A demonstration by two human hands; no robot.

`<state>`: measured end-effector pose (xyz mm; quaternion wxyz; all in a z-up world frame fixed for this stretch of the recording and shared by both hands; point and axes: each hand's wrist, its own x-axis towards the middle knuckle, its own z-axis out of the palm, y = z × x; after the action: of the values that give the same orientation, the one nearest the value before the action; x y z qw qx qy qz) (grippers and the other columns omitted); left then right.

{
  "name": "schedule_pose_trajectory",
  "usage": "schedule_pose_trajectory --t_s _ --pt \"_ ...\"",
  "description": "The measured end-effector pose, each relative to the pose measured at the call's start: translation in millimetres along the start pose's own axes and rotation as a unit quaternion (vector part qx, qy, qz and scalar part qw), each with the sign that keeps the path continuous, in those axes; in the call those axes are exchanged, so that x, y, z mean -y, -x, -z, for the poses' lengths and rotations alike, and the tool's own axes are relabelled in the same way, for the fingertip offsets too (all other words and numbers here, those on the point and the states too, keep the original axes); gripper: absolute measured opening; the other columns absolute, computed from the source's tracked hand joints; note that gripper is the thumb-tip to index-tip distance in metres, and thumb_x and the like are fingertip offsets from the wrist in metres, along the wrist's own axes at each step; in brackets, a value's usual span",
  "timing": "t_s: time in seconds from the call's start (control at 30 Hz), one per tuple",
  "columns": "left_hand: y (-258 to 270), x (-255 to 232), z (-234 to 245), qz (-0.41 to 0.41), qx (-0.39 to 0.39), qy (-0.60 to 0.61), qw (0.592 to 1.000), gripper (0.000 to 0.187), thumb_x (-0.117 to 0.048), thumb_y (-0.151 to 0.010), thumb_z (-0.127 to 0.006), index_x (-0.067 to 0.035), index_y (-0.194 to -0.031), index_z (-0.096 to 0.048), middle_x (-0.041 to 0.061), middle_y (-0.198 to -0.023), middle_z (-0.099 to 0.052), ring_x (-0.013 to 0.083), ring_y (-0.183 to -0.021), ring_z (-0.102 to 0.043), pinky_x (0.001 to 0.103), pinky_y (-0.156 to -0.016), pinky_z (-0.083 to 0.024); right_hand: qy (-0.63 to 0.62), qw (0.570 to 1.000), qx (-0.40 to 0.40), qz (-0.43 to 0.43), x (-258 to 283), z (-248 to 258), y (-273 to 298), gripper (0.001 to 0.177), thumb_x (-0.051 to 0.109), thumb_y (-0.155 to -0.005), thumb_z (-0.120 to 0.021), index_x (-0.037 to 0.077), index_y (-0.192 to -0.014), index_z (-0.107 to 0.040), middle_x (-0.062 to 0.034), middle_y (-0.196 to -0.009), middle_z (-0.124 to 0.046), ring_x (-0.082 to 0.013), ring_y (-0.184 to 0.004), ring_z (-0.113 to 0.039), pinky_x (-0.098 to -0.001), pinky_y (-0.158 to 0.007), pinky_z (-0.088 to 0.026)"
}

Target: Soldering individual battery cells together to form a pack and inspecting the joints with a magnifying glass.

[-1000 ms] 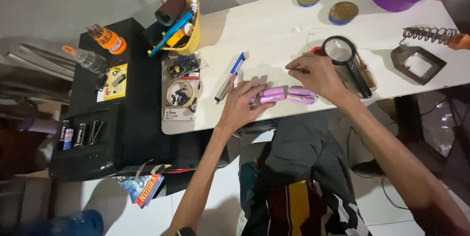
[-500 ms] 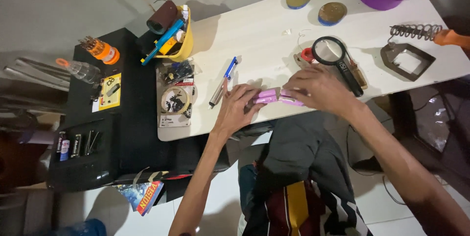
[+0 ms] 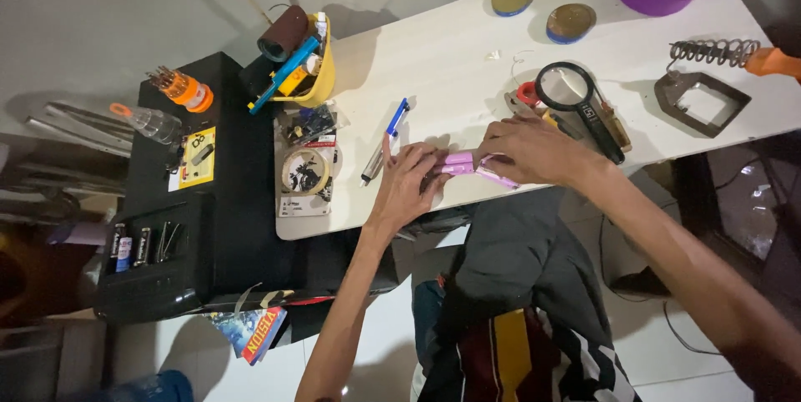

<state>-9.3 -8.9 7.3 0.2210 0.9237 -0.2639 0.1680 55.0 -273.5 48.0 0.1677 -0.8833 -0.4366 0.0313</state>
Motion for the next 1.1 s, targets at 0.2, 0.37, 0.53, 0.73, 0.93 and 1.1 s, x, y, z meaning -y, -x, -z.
schedule_pose_trajectory --t_s 0.2,0.37,0.53,0.73,0.93,1.1 --pt "-1 0 2 -0.004 0.015 -0.005 1.000 0.028 -0.031 -0.093 -0.070 -0.013 -0.115 -0.068 0.005 -0.116 -0.064 0.0270 -0.117 -0.060 0.072 -0.117 -0.013 -0.097 0.993 0.055 -0.021 -7 8 -12 0.012 0.025 -0.093 -0.069 0.019 -0.098 -0.078 -0.0039 -0.103 -0.076 -0.0271 -0.104 -0.074 -0.0460 -0.091 -0.055" --pt "-6 -8 7 -0.007 0.011 -0.004 1.000 0.024 -0.025 -0.090 -0.070 -0.012 -0.109 -0.067 0.006 -0.112 -0.063 0.0286 -0.112 -0.061 0.072 -0.117 -0.013 -0.149 0.983 0.096 -0.054 -2 24 -23 0.010 0.024 -0.092 -0.071 0.016 -0.093 -0.078 -0.0070 -0.095 -0.078 -0.0316 -0.101 -0.075 -0.0480 -0.088 -0.057" --pt "-4 -3 3 -0.012 0.003 -0.006 1.000 0.023 -0.028 -0.090 -0.070 -0.013 -0.107 -0.067 0.006 -0.110 -0.063 0.0283 -0.112 -0.061 0.072 -0.117 -0.013 -0.167 0.975 0.112 -0.098 -2 25 -25 0.005 0.025 -0.089 -0.076 0.020 -0.091 -0.077 -0.0002 -0.092 -0.079 -0.0255 -0.100 -0.076 -0.0419 -0.086 -0.059" --pt "-1 -1 -1 -0.006 -0.004 0.000 1.000 0.028 -0.029 -0.095 -0.069 -0.011 -0.116 -0.068 0.006 -0.113 -0.063 0.0279 -0.112 -0.062 0.066 -0.118 -0.017 -0.142 0.981 0.024 -0.130 -25 5 -20 0.024 0.036 -0.086 -0.081 0.013 -0.092 -0.075 -0.0101 -0.094 -0.076 -0.0330 -0.102 -0.073 -0.0451 -0.087 -0.057" --pt "1 -2 0 0.007 -0.017 -0.005 1.000 0.046 -0.039 -0.090 -0.073 -0.006 -0.123 -0.066 0.011 -0.118 -0.064 0.0306 -0.119 -0.060 0.069 -0.119 -0.006 -0.064 0.992 -0.091 -0.055 -7 0 3 0.018 0.023 -0.095 -0.071 0.014 -0.110 -0.074 -0.0090 -0.107 -0.072 -0.0358 -0.096 -0.073 -0.0471 -0.083 -0.059" --pt "2 -5 22 0.048 -0.043 0.054 0.996 0.056 -0.040 -0.088 -0.074 -0.007 -0.131 -0.064 0.013 -0.124 -0.063 0.0327 -0.129 -0.055 0.074 -0.117 -0.005 0.009 0.992 -0.125 0.027 -5 -28 16 0.044 0.056 -0.083 -0.077 0.025 -0.114 -0.072 0.0010 -0.109 -0.070 -0.0280 -0.104 -0.070 -0.0413 -0.092 -0.056"
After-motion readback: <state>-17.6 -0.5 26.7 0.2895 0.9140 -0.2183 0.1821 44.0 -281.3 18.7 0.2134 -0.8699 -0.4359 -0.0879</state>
